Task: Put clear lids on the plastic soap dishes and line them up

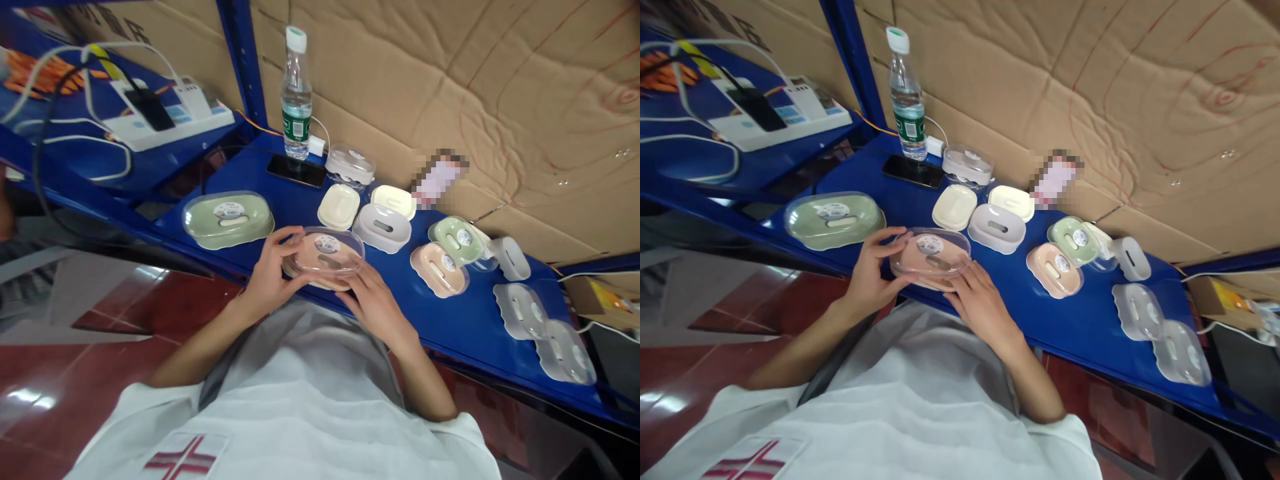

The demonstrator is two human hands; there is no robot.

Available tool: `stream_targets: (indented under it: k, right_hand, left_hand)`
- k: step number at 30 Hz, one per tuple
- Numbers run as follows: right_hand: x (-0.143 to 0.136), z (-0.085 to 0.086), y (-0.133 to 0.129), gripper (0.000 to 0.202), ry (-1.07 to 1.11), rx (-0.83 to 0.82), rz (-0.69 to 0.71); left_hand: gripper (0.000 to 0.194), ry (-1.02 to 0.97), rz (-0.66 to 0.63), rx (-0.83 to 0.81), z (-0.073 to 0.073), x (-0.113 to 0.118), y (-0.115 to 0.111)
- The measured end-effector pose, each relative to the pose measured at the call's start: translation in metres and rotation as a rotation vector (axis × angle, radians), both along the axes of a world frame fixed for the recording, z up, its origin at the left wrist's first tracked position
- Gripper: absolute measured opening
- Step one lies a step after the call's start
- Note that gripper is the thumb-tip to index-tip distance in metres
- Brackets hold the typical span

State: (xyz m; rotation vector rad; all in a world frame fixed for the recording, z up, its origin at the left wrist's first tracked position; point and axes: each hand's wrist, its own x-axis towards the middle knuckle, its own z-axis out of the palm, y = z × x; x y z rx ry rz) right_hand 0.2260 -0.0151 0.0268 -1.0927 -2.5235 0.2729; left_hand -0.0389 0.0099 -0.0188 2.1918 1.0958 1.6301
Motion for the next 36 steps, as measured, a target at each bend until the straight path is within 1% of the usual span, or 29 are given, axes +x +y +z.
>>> stream_targets:
  k: [4, 9, 12, 14, 17, 19, 22, 25, 28, 31, 33, 36]
  right_hand:
    - [0.005, -0.005, 0.002, 0.047, 0.074, 0.008, 0.021]
    - [0.006, -0.006, 0.006, 0.037, 0.163, 0.017, 0.018]
    - [-0.001, -0.005, 0.004, 0.035, 0.201, 0.029, 0.016]
    - [-0.009, -0.006, 0.003, 0.033, 0.206, 0.056, 0.007]
    - [-0.021, -0.011, 0.001, 0.032, 0.198, 0.128, -0.008]
    - [-0.024, -0.016, -0.001, 0.033, 0.177, 0.172, -0.012]
    - [-0.017, -0.022, -0.003, 0.037, 0.118, 0.244, -0.017]
    - [0.0, -0.022, -0.005, 0.037, 0.075, 0.287, -0.013]
    - [0.013, -0.016, -0.004, 0.034, 0.126, 0.28, 0.024]
    - [0.016, -0.011, -0.003, 0.036, 0.207, 0.251, 0.036]
    - [0.016, -0.011, -0.003, 0.041, 0.232, 0.265, -0.006]
    - [0.016, -0.016, -0.004, 0.055, 0.22, 0.307, -0.107]
  left_hand:
    - [0.058, 0.021, -0.013, -0.011, -0.002, 0.002, -0.001]
    - [0.058, 0.063, 0.02, -0.035, -0.002, -0.012, 0.0]
    - [0.056, 0.054, 0.057, -0.081, -0.004, -0.019, 0.001]
    - [0.057, 0.022, 0.056, -0.125, -0.007, -0.021, 0.001]
    - [0.056, -0.035, 0.046, -0.185, -0.012, -0.022, 0.002]
    - [0.054, -0.038, 0.047, -0.2, -0.012, -0.023, 0.001]
    - [0.054, 0.007, 0.044, -0.181, -0.009, -0.022, 0.0]
    - [0.056, 0.063, 0.007, -0.138, -0.005, -0.017, -0.002]
    - [0.056, 0.109, -0.017, -0.14, -0.001, -0.012, -0.004]
    - [0.054, 0.136, 0.014, -0.158, 0.001, -0.008, -0.008]
    - [0.053, 0.147, 0.05, -0.179, 0.003, -0.008, -0.011]
    - [0.051, 0.159, 0.089, -0.195, 0.004, -0.007, -0.014]
